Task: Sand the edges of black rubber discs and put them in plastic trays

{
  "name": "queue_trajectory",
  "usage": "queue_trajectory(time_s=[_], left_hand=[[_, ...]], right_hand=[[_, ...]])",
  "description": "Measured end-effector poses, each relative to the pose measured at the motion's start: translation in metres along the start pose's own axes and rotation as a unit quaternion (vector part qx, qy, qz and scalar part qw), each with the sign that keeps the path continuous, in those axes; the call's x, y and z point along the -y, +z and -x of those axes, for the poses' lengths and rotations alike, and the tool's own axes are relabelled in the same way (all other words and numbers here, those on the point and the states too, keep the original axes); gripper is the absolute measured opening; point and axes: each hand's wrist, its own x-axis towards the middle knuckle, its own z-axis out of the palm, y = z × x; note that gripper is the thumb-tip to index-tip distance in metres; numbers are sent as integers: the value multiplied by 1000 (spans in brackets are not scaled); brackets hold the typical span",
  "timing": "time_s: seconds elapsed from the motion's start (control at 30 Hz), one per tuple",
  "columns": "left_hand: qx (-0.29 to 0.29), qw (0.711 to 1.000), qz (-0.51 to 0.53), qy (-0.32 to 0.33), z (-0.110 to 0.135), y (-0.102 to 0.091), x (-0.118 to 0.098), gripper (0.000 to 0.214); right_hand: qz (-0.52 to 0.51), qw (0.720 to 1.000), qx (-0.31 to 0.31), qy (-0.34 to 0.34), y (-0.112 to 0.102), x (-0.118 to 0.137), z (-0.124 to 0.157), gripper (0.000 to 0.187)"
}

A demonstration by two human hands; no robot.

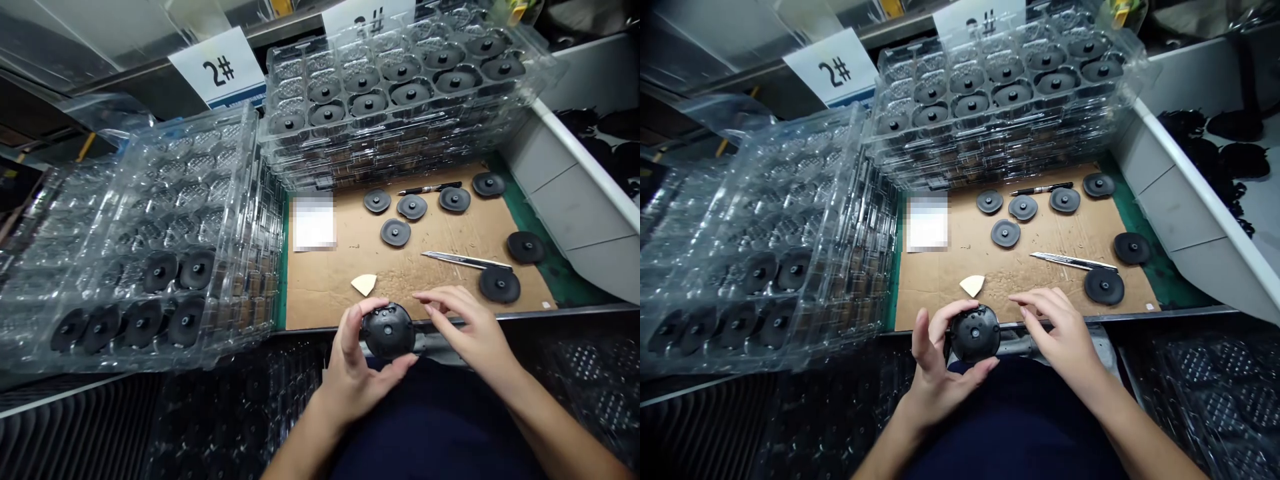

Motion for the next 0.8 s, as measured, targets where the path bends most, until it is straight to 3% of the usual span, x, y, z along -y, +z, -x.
queue_trajectory(time_s=[0.1,0.23,0.37,0.47,0.53,0.63,0.8], left_hand=[[11,1000,-10,-18,-2,1,-3,106],[43,997,1,-67,-1,-2,-9,109],[75,984,66,-145,2,-7,-13,108],[95,976,121,-157,5,-9,-16,110],[114,970,139,-165,5,-10,-18,111],[148,956,160,-198,5,-11,-19,117],[153,955,161,-199,5,-10,-17,116]], right_hand=[[-80,996,-21,-15,-7,21,1,22],[-178,974,137,-22,-16,46,-9,26],[-298,909,288,51,-20,56,-24,29],[-380,847,360,95,-19,57,-31,33],[-401,825,383,105,-19,59,-32,33],[-404,819,397,96,-21,62,-29,20],[-399,848,327,124,-22,59,-13,11]])
